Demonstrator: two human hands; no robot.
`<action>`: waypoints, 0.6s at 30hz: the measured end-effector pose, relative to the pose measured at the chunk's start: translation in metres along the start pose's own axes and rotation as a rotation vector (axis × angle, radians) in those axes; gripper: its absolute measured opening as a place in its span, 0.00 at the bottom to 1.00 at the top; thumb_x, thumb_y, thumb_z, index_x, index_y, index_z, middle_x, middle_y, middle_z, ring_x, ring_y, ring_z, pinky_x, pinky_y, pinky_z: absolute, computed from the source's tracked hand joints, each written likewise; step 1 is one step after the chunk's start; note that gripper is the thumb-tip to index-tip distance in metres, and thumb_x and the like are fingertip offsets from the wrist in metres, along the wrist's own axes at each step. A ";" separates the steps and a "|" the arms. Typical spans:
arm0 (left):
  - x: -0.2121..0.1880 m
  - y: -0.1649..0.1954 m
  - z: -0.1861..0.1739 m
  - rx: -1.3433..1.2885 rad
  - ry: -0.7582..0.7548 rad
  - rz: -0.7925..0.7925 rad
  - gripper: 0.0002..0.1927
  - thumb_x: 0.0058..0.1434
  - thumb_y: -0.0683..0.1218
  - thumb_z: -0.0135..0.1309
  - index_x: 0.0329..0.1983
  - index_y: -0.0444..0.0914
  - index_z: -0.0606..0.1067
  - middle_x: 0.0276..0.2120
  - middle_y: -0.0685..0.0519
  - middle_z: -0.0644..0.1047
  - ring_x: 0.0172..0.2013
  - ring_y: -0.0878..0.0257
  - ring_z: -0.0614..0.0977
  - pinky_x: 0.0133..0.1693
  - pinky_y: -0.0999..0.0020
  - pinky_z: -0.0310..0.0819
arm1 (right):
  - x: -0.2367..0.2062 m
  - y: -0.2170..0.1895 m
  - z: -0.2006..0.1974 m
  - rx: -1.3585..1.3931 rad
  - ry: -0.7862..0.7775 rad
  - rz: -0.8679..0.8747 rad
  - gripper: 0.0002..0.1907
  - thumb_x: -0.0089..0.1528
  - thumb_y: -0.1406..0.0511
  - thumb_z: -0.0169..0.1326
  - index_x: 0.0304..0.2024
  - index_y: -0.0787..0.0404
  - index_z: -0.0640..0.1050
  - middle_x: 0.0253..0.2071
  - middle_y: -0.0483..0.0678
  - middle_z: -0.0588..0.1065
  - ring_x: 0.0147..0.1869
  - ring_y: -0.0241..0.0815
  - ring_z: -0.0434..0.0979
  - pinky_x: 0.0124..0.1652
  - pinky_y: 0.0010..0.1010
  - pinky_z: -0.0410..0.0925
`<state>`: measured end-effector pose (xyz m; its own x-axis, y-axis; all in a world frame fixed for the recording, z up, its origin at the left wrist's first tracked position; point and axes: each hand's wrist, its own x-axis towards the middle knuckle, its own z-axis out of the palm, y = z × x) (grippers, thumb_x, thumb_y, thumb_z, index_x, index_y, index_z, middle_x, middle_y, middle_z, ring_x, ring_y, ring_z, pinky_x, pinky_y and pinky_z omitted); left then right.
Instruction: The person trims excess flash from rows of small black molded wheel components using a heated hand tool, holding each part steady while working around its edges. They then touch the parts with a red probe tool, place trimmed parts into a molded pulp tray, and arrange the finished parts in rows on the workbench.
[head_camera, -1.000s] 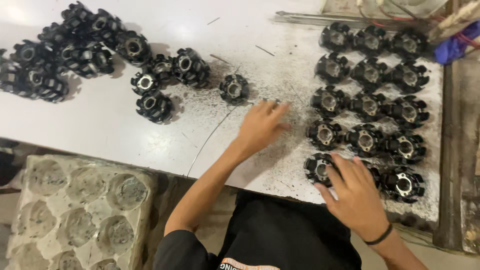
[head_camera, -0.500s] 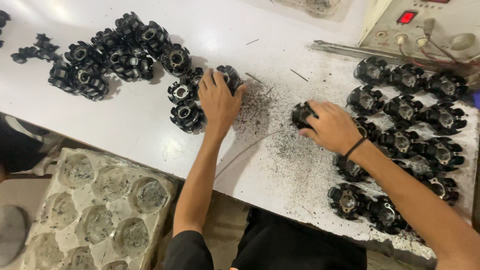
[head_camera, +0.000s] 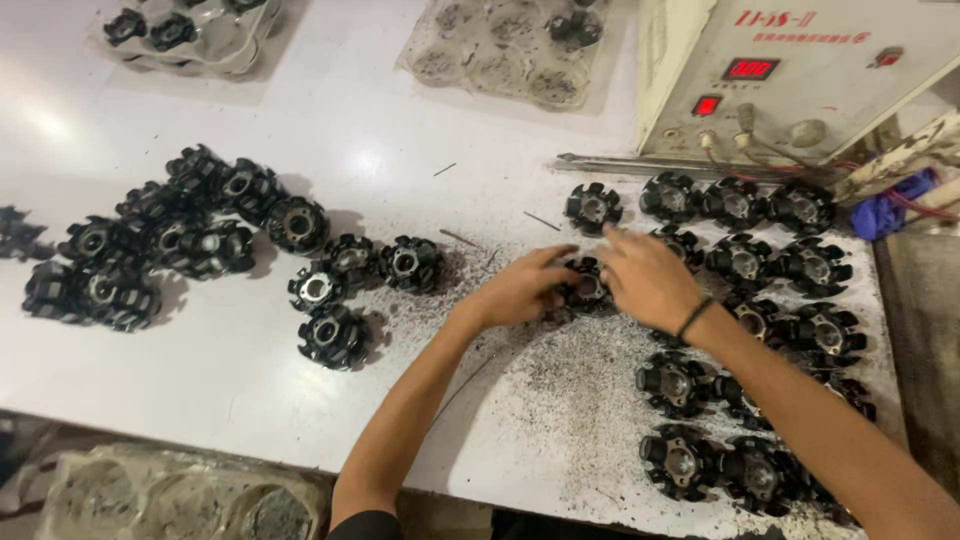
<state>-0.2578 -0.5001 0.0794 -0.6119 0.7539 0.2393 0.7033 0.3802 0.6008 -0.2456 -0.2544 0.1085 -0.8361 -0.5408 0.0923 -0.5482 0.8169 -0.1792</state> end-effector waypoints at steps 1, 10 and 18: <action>0.011 -0.016 0.006 -0.089 0.084 -0.099 0.21 0.60 0.45 0.58 0.58 0.44 0.77 0.72 0.42 0.63 0.67 0.45 0.70 0.68 0.54 0.65 | -0.013 -0.006 -0.001 -0.007 0.020 -0.023 0.22 0.61 0.59 0.56 0.51 0.67 0.80 0.65 0.67 0.67 0.65 0.63 0.69 0.64 0.49 0.60; 0.120 -0.083 0.022 0.110 0.254 -0.140 0.20 0.55 0.57 0.66 0.50 0.51 0.78 0.64 0.44 0.70 0.61 0.41 0.68 0.60 0.45 0.64 | -0.008 -0.012 0.001 -0.063 0.111 0.075 0.23 0.58 0.50 0.60 0.39 0.65 0.83 0.59 0.63 0.73 0.67 0.57 0.69 0.71 0.48 0.55; 0.118 -0.080 0.029 0.137 0.266 -0.118 0.19 0.58 0.57 0.64 0.51 0.51 0.77 0.65 0.45 0.68 0.63 0.40 0.67 0.60 0.43 0.62 | 0.004 -0.017 0.001 -0.194 0.080 0.142 0.25 0.60 0.47 0.58 0.33 0.63 0.87 0.52 0.63 0.76 0.61 0.57 0.71 0.71 0.51 0.52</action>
<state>-0.3754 -0.4258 0.0375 -0.7524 0.5409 0.3759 0.6531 0.5385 0.5324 -0.2396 -0.2708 0.1109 -0.8998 -0.4065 0.1585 -0.4125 0.9110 -0.0053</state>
